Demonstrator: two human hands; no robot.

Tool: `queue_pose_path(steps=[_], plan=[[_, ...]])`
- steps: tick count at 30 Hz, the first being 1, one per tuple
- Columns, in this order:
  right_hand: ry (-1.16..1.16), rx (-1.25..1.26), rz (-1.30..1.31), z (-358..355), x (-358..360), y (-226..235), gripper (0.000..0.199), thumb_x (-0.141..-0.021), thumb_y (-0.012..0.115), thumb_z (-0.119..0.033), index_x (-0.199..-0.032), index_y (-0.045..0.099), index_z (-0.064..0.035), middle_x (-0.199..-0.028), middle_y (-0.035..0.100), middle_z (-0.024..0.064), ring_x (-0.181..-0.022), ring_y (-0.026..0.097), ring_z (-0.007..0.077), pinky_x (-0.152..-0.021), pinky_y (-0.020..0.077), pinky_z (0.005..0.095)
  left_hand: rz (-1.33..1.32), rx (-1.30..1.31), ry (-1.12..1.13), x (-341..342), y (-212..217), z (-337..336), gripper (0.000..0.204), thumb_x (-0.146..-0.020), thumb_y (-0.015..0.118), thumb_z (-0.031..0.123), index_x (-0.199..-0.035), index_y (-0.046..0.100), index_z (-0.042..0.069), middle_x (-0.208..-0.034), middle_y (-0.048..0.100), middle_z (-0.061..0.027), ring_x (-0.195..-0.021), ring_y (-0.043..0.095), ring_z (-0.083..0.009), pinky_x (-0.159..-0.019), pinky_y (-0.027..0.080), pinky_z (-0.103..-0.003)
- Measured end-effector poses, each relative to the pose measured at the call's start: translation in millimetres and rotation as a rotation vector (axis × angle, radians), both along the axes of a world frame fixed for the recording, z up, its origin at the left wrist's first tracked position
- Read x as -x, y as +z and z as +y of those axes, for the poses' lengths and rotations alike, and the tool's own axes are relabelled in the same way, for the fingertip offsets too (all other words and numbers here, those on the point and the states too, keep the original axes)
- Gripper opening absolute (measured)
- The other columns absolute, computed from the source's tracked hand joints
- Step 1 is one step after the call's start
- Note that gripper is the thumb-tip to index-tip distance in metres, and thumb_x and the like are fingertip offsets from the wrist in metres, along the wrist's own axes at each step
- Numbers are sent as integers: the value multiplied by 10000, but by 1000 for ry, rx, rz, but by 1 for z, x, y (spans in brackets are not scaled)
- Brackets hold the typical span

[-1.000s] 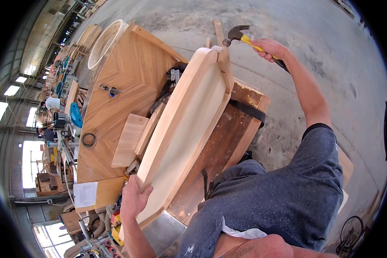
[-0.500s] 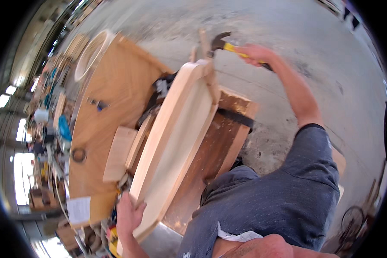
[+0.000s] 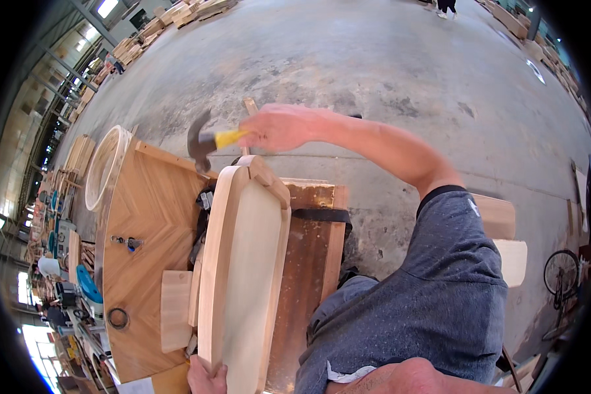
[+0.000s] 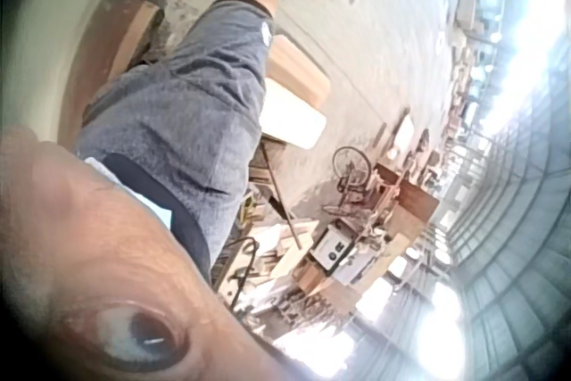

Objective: The person assembles a wooden frame onto a white rectangular base. They use a hammer to tap the frame into place and a ratchet strap to secure the assembly. The person works at a cluttered workbench in a workshop.

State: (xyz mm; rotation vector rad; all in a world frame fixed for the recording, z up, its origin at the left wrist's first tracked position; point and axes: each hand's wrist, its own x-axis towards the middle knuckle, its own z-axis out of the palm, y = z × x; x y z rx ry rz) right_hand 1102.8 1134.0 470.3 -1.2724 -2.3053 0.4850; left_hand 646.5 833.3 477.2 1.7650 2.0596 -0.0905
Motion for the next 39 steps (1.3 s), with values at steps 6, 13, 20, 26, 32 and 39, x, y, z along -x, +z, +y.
queue_pose_path(steps=[6,13,20,26,32,39], plan=[[89,-285,18,6,9,12,354,-1014,525,-401,-1032,650,-70,-848,650,179,-769,595,371,-734,481,454,40,-179,-93,26,-27,-8,503,-745,799,180,-1096,486,1,-979,617,-285,-966,582,-500,-806,467,-559],[-67,-47,-257,-16,45,25,386,-1022,522,-371,-972,596,4,-789,590,224,-731,558,373,-689,445,453,36,-219,-65,28,-20,-12,454,-770,776,200,-1050,478,2,-937,620,-272,-950,575,-499,-802,457,-541],[-41,-41,-129,-23,63,11,445,-1027,538,-401,-845,546,5,-686,498,99,-669,446,219,-647,412,361,-29,-105,-11,26,-2,-17,435,-797,762,230,-1056,499,-1,-858,635,-259,-904,599,-485,-817,458,-523],[-149,82,147,22,48,-41,418,-1024,559,-393,-814,560,-32,-738,577,15,-716,472,93,-665,422,317,-46,7,-3,23,-4,-13,474,-810,747,219,-1168,519,6,-925,655,-263,-892,619,-470,-806,468,-522],[-207,209,465,28,67,-77,298,-978,644,-301,-847,556,-49,-1100,716,111,-942,591,105,-841,459,281,-132,45,17,17,-4,-15,569,-785,750,140,-1273,502,-16,-1059,665,-250,-991,630,-450,-845,496,-510],[-172,324,747,24,70,-99,275,-967,660,-299,-914,558,-50,-1013,713,147,-1153,635,302,-1050,434,453,-194,-5,3,16,-1,-6,485,-786,624,-19,-1260,531,26,-1193,629,-236,-1032,632,-441,-835,527,-489]])
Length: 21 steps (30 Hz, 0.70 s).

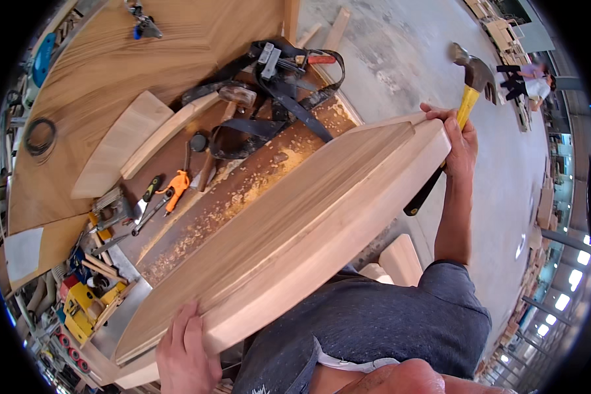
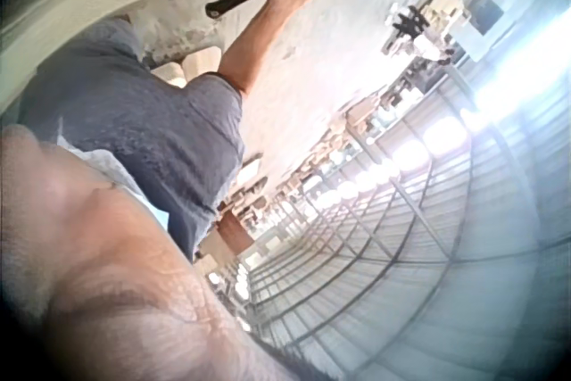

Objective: The person assembles a wooden frame onto a white rectangular base. They use a hammer to tap the frame into place and a ratchet strap to secure the assembly. The person works at a cluttered workbench in a workshop.

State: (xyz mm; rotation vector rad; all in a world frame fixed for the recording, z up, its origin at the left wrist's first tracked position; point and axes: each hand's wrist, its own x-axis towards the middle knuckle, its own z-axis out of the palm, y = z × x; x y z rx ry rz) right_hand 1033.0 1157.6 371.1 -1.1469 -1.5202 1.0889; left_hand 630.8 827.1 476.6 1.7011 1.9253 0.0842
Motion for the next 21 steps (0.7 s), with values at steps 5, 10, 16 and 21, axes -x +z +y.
queue_pose_path(steps=[5,10,16,21], plan=[[-57,-59,69,4,3,-14,263,-972,642,-298,-939,572,-47,-946,702,132,-1108,642,302,-1075,420,493,-51,77,35,7,5,16,550,-741,566,-90,-1274,535,39,-1297,614,-188,-1128,614,-424,-919,532,-483],[-73,-88,109,10,8,-19,278,-972,629,-317,-941,569,-47,-941,696,131,-1072,642,290,-1120,386,529,-73,50,6,18,10,24,573,-723,559,-88,-1283,530,31,-1289,617,-195,-1142,607,-425,-939,529,-484],[-81,-77,109,12,10,-19,283,-973,622,-325,-925,563,-52,-933,690,126,-1072,634,286,-1119,384,535,-19,55,-24,23,1,22,556,-738,556,-83,-1284,525,16,-1251,620,-225,-1097,614,-434,-923,525,-497],[-91,-63,115,13,12,-18,266,-980,606,-294,-936,585,-32,-927,690,123,-1056,633,276,-1116,389,516,51,1,-103,29,-13,8,525,-677,692,4,-1164,502,-32,-1189,628,-229,-979,642,-444,-871,510,-503]])
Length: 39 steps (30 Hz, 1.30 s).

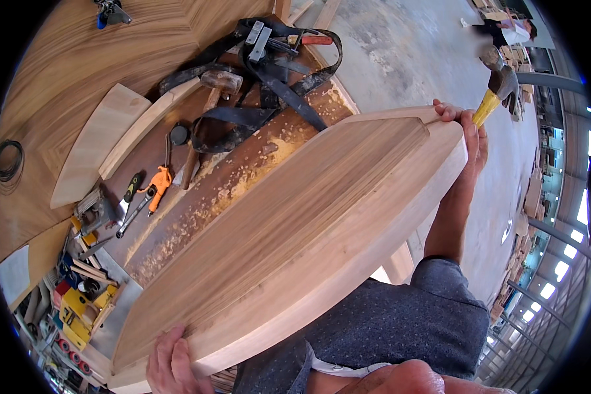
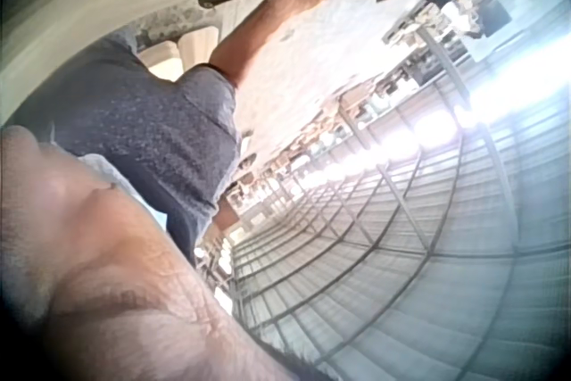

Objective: The person assembles a wooden frame onto a white rectangular base. They use a hammer to tap the frame into place and a ratchet strap to secure the assembly. The person works at a cluttered workbench in a workshop.

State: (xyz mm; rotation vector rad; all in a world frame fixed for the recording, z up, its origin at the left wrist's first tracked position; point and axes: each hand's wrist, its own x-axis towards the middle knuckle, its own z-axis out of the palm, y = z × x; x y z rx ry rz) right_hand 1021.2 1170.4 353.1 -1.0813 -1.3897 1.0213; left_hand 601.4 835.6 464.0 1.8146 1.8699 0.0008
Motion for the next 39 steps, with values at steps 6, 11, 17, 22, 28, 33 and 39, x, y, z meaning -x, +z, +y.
queue_pose_path(steps=[6,11,17,22,28,33,39], plan=[[-4,6,2,0,2,0,276,-998,576,-282,-957,612,-11,-933,694,118,-1048,636,267,-1092,408,474,-131,67,111,-7,9,16,533,-759,558,-74,-1286,540,1,-1234,614,-233,-1093,603,-442,-922,511,-509],[-15,20,-3,0,0,2,256,-1006,566,-267,-954,607,-19,-941,699,104,-1044,641,250,-1059,427,444,-87,86,93,-9,14,16,547,-754,562,-80,-1296,542,-8,-1202,612,-241,-1071,597,-445,-904,514,-500],[10,38,-154,3,4,6,298,-1034,529,-286,-994,643,-14,-978,708,90,-1031,644,210,-976,464,362,-24,36,91,-17,11,13,495,-675,656,-40,-1154,530,-19,-1135,616,-227,-982,606,-427,-862,491,-475],[-113,83,-309,-11,2,18,423,-1037,532,-373,-1102,697,11,-1034,714,76,-992,627,138,-913,467,283,47,35,137,-16,7,21,628,-575,788,-1,-1144,521,-3,-1037,609,-180,-949,585,-389,-831,492,-452],[-102,-3,-657,20,-82,9,328,-1043,548,-358,-985,663,-56,-769,583,-25,-751,545,88,-707,449,278,29,-14,147,-16,3,4,556,-591,774,19,-1097,546,7,-1057,630,-178,-973,601,-387,-830,484,-457],[135,-110,-1179,49,-21,95,258,-1010,594,-309,-1051,643,-58,-724,560,45,-719,552,139,-684,443,309,32,0,115,-9,1,-1,497,-617,755,28,-1073,558,10,-1054,643,-160,-979,606,-367,-833,499,-445],[813,-492,-1545,69,162,84,226,-883,675,-183,-1050,681,-30,-885,663,209,-886,631,414,-790,486,496,45,-30,27,-8,5,12,319,-695,692,107,-972,557,22,-966,622,-141,-910,614,-320,-805,527,-416]])
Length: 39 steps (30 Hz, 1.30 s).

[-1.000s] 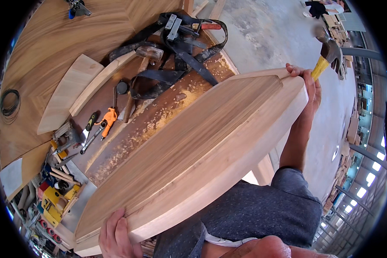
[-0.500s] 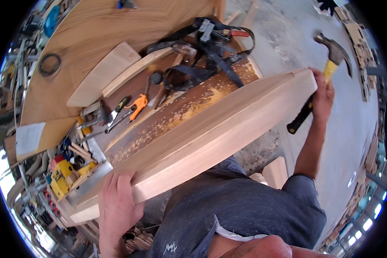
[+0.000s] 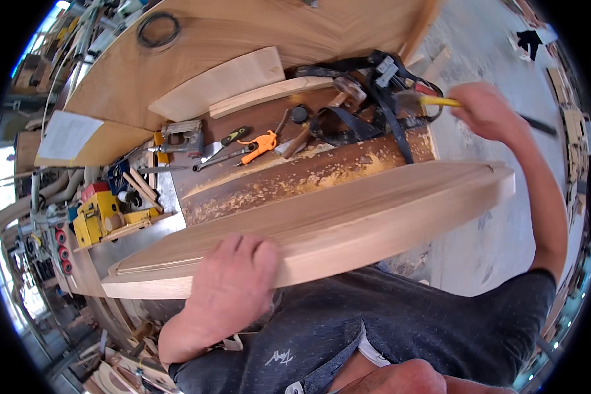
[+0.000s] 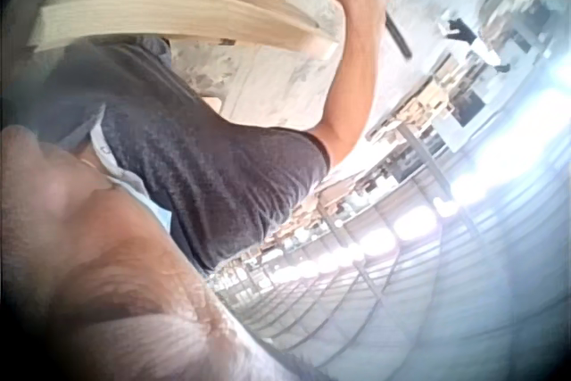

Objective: The person assembles a wooden frame onto a white rectangular base. They use a hammer to tap the frame into place and a ratchet strap to secure the assembly. The person works at a cluttered workbench in a workshop.

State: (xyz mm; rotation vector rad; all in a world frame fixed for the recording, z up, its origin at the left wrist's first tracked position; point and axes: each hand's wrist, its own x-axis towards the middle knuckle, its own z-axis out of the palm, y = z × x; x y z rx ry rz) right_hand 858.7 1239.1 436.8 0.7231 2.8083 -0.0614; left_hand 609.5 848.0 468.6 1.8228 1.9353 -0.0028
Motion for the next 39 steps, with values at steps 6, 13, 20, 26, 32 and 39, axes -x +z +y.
queue_pose_path(steps=[6,13,20,26,32,39], plan=[[516,198,-247,-33,231,-146,258,-867,675,-264,-938,724,-21,-974,709,190,-991,668,382,-856,530,473,-30,-34,13,10,-11,-19,305,-731,635,121,-1015,593,18,-1024,636,-120,-920,621,-276,-769,526,-378],[515,407,-169,-67,359,-273,248,-884,670,-240,-1006,666,-24,-949,687,198,-972,655,372,-833,503,487,-5,-242,31,11,-25,-17,313,-695,604,160,-967,610,4,-979,651,-140,-806,624,-231,-643,522,-341],[515,206,-10,-91,284,-304,236,-925,614,-288,-1040,645,-85,-1033,642,152,-1042,598,362,-867,496,464,-20,-124,-8,22,-5,-7,276,-778,609,154,-996,588,-14,-998,648,-211,-865,630,-314,-763,527,-386],[74,356,-310,-96,236,-303,381,-994,505,-399,-1143,641,-76,-1056,706,188,-1014,679,367,-862,535,483,-4,-222,22,18,-10,-8,288,-797,607,199,-994,598,-11,-998,640,-184,-882,623,-304,-757,531,-388],[26,284,-367,-81,190,-346,469,-960,557,-380,-1188,581,30,-1109,701,231,-1067,687,351,-883,548,444,-22,-177,61,1,-17,-18,346,-835,615,260,-1064,608,1,-1036,629,-145,-924,624,-299,-765,536,-412],[185,129,-454,-75,174,-325,407,-832,700,-152,-1166,567,39,-1084,715,180,-1010,714,329,-809,572,413,43,-154,112,-5,-21,-25,296,-896,598,289,-1053,610,38,-998,630,-119,-931,630,-280,-755,539,-425]])
